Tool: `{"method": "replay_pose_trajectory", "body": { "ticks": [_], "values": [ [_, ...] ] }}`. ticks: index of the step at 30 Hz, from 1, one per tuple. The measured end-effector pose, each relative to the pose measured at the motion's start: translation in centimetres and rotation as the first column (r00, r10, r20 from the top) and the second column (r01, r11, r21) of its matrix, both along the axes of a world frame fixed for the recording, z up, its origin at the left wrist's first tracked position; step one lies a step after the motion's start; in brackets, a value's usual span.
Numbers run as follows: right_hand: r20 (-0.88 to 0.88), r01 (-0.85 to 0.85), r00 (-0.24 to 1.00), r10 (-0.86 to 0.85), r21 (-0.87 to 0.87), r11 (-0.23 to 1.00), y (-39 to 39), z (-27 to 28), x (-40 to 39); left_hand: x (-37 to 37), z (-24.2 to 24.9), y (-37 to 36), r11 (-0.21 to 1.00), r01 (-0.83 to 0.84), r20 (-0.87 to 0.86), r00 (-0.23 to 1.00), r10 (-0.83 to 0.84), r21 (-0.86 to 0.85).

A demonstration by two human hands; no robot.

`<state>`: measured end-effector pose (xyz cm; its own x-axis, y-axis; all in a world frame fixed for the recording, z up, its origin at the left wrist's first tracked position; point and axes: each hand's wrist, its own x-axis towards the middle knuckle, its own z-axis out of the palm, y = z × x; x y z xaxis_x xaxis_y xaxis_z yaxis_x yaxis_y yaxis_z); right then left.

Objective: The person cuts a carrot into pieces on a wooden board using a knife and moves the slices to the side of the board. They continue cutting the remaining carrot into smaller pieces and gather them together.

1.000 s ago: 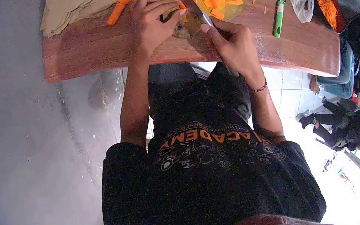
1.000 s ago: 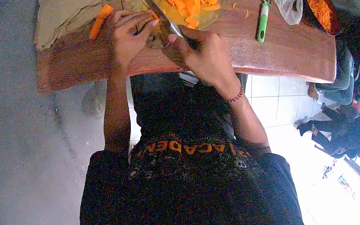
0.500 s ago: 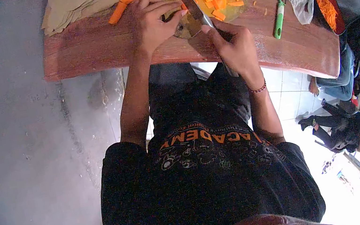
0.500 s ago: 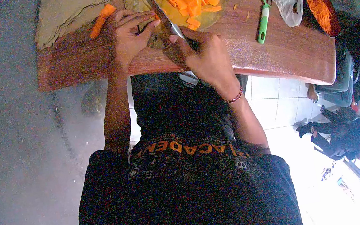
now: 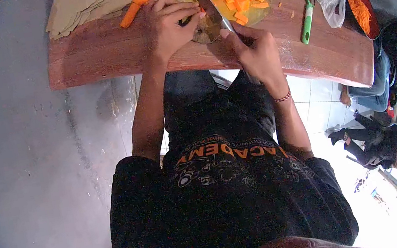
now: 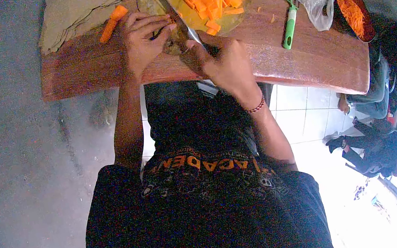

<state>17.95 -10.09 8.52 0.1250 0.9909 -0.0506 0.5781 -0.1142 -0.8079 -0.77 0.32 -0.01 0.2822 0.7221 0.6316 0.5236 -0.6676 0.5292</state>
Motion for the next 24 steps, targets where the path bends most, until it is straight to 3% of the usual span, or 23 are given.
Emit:
{"method": "replay_pose_trajectory", "body": {
  "ticks": [2,8,15,24],
  "values": [
    [0.001,0.028,1.000,-0.028,-0.106,0.994,0.1,0.4,-0.2,-0.1,0.1,0.0,1.000,-0.003,-0.002,1.000,0.003,-0.007],
    [0.003,0.026,1.000,-0.026,0.034,0.999,-0.4,-0.3,0.5,-0.2,-0.1,0.1,0.999,0.007,-0.022,1.000,-0.006,0.040],
    [0.038,0.034,0.999,-0.033,-0.016,0.999,-0.2,-0.4,0.5,0.0,0.3,0.1,0.999,-0.011,-0.033,0.999,0.013,0.046],
    [-0.073,0.038,0.997,-0.040,-0.028,0.999,-0.2,-0.9,0.6,0.1,0.3,-0.1,0.999,-0.022,-0.060,0.998,0.024,0.025]
  ]
}}
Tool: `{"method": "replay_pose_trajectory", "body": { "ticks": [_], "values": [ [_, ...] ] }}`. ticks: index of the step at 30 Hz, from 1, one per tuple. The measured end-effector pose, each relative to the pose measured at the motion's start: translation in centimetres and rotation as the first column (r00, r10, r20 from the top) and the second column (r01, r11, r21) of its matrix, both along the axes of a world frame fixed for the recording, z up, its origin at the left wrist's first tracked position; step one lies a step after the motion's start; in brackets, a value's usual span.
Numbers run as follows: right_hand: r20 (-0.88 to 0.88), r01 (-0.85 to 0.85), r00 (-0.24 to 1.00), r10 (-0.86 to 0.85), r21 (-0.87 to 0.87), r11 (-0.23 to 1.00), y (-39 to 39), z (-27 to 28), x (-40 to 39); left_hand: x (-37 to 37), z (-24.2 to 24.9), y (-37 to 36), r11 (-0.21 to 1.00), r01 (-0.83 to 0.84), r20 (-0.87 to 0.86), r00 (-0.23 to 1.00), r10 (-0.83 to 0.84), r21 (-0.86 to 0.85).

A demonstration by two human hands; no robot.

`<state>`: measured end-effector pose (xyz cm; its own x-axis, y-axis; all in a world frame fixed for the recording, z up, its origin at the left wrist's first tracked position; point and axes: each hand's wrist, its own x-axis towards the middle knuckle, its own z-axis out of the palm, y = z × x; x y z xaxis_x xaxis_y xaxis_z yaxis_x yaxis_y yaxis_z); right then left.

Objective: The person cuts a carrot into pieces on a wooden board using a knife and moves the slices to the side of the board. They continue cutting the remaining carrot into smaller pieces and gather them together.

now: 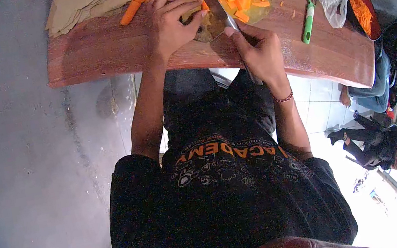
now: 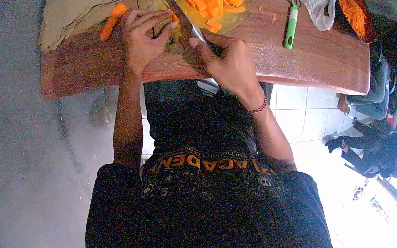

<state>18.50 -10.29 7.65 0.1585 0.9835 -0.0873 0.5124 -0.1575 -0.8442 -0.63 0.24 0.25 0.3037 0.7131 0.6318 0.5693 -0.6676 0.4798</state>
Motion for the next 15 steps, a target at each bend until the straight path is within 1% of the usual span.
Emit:
{"method": "replay_pose_trajectory", "body": {
  "ticks": [6,8,12,14,15],
  "values": [
    [0.051,-0.013,0.999,0.016,-0.063,0.998,0.01,0.53,-0.09,0.08,-0.13,0.04,1.000,0.013,0.035,0.999,-0.012,-0.025],
    [0.077,-0.013,0.997,0.016,-0.040,0.999,0.07,0.93,-0.44,0.01,-0.23,0.12,1.000,0.010,0.043,0.999,-0.009,-0.019],
    [0.069,0.001,0.998,0.000,-0.014,1.000,-0.02,0.44,-0.41,-0.05,-0.09,0.09,0.999,0.037,0.050,0.998,-0.036,-0.019],
    [0.070,-0.014,0.997,0.009,0.074,0.997,0.07,0.04,-0.11,-0.03,-0.16,0.12,0.999,0.039,0.067,0.997,-0.037,-0.026],
    [0.070,-0.012,0.997,0.007,0.073,0.997,0.04,0.16,-0.08,-0.08,-0.20,0.19,1.000,0.029,0.032,0.999,-0.029,-0.002]
  ]
}}
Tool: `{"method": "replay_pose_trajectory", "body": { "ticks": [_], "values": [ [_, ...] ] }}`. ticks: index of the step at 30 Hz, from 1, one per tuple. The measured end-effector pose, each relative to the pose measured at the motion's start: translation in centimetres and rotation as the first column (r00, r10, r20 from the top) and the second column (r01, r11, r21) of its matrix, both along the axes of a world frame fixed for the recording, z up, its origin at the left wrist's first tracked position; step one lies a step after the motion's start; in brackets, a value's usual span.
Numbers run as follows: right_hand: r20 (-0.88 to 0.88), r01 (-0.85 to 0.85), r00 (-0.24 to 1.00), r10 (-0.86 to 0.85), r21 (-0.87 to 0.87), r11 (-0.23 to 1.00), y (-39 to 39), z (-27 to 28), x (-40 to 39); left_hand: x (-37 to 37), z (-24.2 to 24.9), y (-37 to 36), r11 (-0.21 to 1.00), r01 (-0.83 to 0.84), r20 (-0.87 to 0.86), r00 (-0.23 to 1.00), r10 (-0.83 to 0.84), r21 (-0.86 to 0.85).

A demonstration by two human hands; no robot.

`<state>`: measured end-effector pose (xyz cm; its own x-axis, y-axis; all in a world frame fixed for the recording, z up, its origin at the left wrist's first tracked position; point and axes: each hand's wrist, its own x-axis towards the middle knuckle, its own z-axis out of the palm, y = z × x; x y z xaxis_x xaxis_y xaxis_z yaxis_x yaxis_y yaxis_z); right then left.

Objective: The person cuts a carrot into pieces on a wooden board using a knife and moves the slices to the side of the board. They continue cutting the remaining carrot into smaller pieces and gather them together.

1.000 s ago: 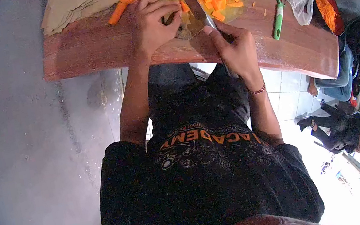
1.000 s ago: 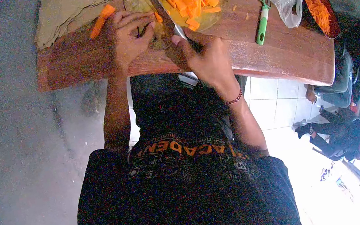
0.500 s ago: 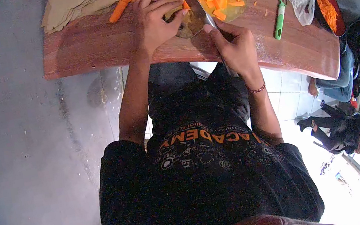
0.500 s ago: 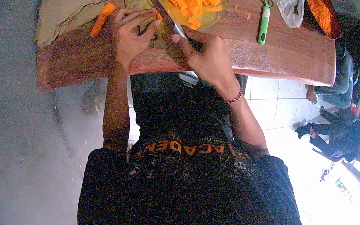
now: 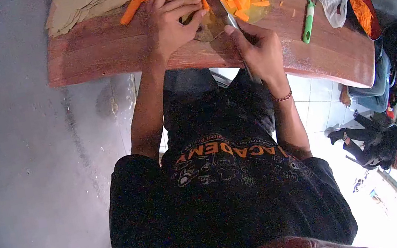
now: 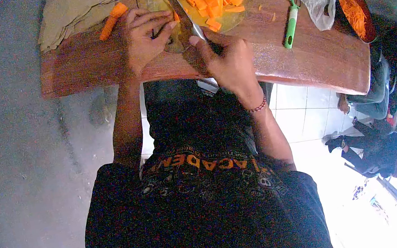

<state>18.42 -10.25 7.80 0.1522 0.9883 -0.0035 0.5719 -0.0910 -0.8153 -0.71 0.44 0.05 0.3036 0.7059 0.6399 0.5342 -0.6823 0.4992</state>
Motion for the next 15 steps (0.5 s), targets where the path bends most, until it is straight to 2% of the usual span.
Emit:
{"method": "replay_pose_trajectory", "body": {
  "ticks": [2,8,11,13,15],
  "values": [
    [0.014,0.040,0.999,-0.038,-0.113,0.993,0.1,0.3,0.0,0.0,-0.1,0.1,1.000,-0.009,-0.034,0.999,0.010,0.028],
    [-0.039,0.032,0.999,-0.037,-0.114,0.993,0.3,-0.6,0.4,0.7,0.2,-0.3,1.000,0.004,0.018,1.000,-0.003,-0.027],
    [-0.050,0.072,0.996,-0.080,-0.143,0.987,0.3,0.1,0.2,0.9,0.5,-0.4,1.000,-0.010,-0.006,1.000,0.010,-0.008],
    [-0.065,0.080,0.994,-0.089,-0.131,0.988,0.3,0.2,0.4,1.0,0.9,-0.5,0.995,0.005,-0.102,0.995,0.005,0.104],
    [-0.080,0.091,0.992,-0.100,-0.119,0.989,0.2,0.3,0.6,1.3,1.2,-0.6,0.997,-0.002,-0.105,0.994,0.011,0.082]
  ]
}}
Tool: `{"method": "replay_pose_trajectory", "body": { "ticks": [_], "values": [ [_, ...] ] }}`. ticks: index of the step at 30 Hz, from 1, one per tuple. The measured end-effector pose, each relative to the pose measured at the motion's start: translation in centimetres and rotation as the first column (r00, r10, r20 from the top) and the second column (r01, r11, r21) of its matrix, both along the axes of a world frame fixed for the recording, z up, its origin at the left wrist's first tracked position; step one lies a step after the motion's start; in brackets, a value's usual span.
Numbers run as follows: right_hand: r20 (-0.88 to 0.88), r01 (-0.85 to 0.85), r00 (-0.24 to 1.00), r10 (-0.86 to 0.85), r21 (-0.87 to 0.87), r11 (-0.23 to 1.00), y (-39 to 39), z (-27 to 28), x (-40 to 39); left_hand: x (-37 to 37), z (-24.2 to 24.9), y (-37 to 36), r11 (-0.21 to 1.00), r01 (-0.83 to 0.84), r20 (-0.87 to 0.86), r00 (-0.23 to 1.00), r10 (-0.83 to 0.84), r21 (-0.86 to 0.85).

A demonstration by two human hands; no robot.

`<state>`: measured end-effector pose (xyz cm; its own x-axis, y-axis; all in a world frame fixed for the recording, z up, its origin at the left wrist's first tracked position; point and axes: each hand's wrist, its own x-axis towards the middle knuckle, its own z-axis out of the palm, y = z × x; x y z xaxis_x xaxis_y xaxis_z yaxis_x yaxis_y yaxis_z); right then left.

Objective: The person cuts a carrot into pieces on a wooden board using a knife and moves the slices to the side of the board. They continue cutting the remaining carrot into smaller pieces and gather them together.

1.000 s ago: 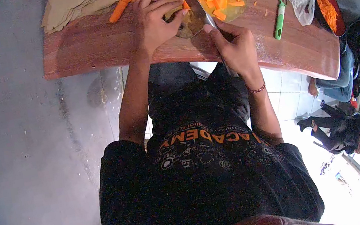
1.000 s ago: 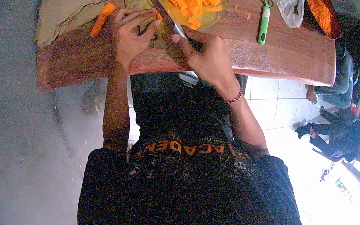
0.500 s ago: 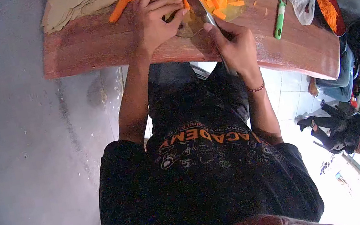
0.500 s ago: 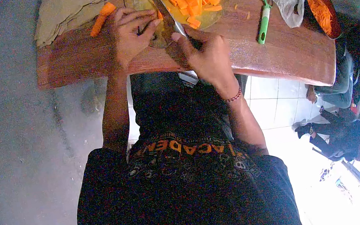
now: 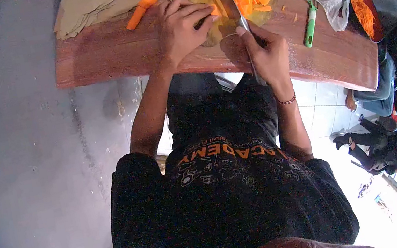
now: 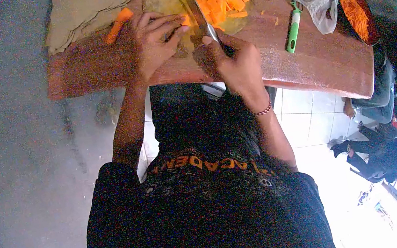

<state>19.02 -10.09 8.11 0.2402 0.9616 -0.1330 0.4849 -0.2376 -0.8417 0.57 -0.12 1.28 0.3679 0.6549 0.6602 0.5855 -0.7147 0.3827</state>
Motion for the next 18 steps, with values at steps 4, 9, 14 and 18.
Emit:
{"method": "replay_pose_trajectory", "body": {
  "ticks": [4,9,14,18],
  "values": [
    [-0.029,0.045,0.999,-0.043,0.076,0.996,-0.2,-0.7,0.7,0.7,-0.4,0.4,1.000,-0.009,0.011,1.000,0.009,-0.014],
    [-0.072,0.049,0.996,-0.043,0.083,0.995,-0.3,-1.7,1.5,1.7,-0.2,0.4,0.996,0.014,0.045,0.999,-0.010,-0.085],
    [-0.303,0.061,0.953,-0.028,0.099,0.993,-0.3,-4.6,2.0,2.7,0.8,-0.1,0.991,-0.004,0.055,0.998,0.011,-0.135],
    [-0.513,0.075,0.858,-0.040,0.049,0.996,-0.4,-2.9,1.9,2.9,1.1,-0.4,0.973,0.031,0.134,0.991,0.000,-0.229]
  ]
}}
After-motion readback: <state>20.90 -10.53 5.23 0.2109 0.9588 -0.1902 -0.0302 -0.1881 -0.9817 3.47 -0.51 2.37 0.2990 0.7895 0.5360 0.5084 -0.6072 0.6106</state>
